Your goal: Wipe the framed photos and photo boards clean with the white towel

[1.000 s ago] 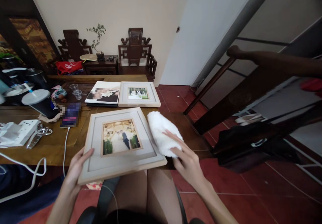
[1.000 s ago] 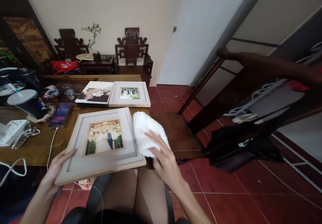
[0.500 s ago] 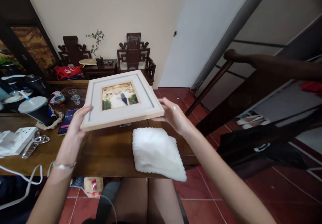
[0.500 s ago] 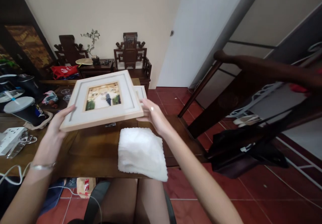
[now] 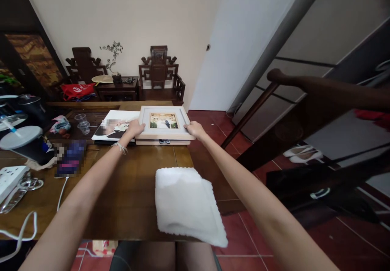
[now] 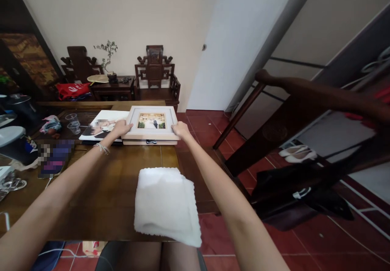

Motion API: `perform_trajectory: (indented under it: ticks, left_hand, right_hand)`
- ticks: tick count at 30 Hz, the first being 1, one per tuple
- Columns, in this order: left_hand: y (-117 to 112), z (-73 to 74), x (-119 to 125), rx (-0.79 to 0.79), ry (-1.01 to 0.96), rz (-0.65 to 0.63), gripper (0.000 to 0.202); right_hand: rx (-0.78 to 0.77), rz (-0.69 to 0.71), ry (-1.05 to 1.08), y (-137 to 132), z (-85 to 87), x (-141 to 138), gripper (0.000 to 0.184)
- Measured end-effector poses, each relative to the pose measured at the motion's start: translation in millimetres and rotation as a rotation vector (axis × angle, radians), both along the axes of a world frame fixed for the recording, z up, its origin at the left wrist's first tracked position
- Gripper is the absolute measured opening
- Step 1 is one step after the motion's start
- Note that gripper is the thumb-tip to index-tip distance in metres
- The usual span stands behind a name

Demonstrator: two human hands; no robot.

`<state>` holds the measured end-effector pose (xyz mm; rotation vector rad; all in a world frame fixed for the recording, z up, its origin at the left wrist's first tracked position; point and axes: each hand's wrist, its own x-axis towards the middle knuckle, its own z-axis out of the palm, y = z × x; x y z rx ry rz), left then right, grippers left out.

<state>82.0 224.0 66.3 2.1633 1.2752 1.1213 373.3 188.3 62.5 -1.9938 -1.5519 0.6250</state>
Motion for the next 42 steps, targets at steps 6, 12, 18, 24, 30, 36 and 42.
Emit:
perform_trajectory:
  ticks: [6, 12, 18, 24, 30, 36, 42]
  left_hand:
    - [-15.1, -1.0, 16.7, -0.07, 0.048, 0.288, 0.031]
    - [-124.2, 19.1, 21.4, 0.034, 0.189, 0.112, 0.028]
    - [-281.2, -3.2, 21.9, -0.164, 0.288, -0.156, 0.081]
    - [-305.9, -43.9, 25.1, -0.166, 0.28, -0.043, 0.069]
    - [-300.6, -56.0, 24.5, -0.084, 0.182, 0.131, 0.072]
    - [-300.5, -60.2, 25.0, -0.057, 0.125, 0.124, 0.078]
    - [-305.1, -65.5, 28.4, -0.07, 0.185, 0.121, 0.085]
  right_hand:
    - [0.082, 0.025, -0.102, -2.9, -6.0, -5.6, 0.035]
    - [0.193, 0.16, -0.114, -110.5, 4.5, 3.4, 0.034]
    - [0.003, 0.258, 0.072, -232.7, -23.5, -6.8, 0.071]
    - [0.105, 0.126, 0.233, -210.8, -40.5, -47.1, 0.08]
    - [0.128, 0.053, 0.702, -185.9, -41.5, -64.6, 0.083]
    - [0.119, 0.052, 1.038, -194.0, -35.3, -49.3, 0.091]
    - [0.177, 0.175, 0.945, -199.7, -57.7, -29.2, 0.068]
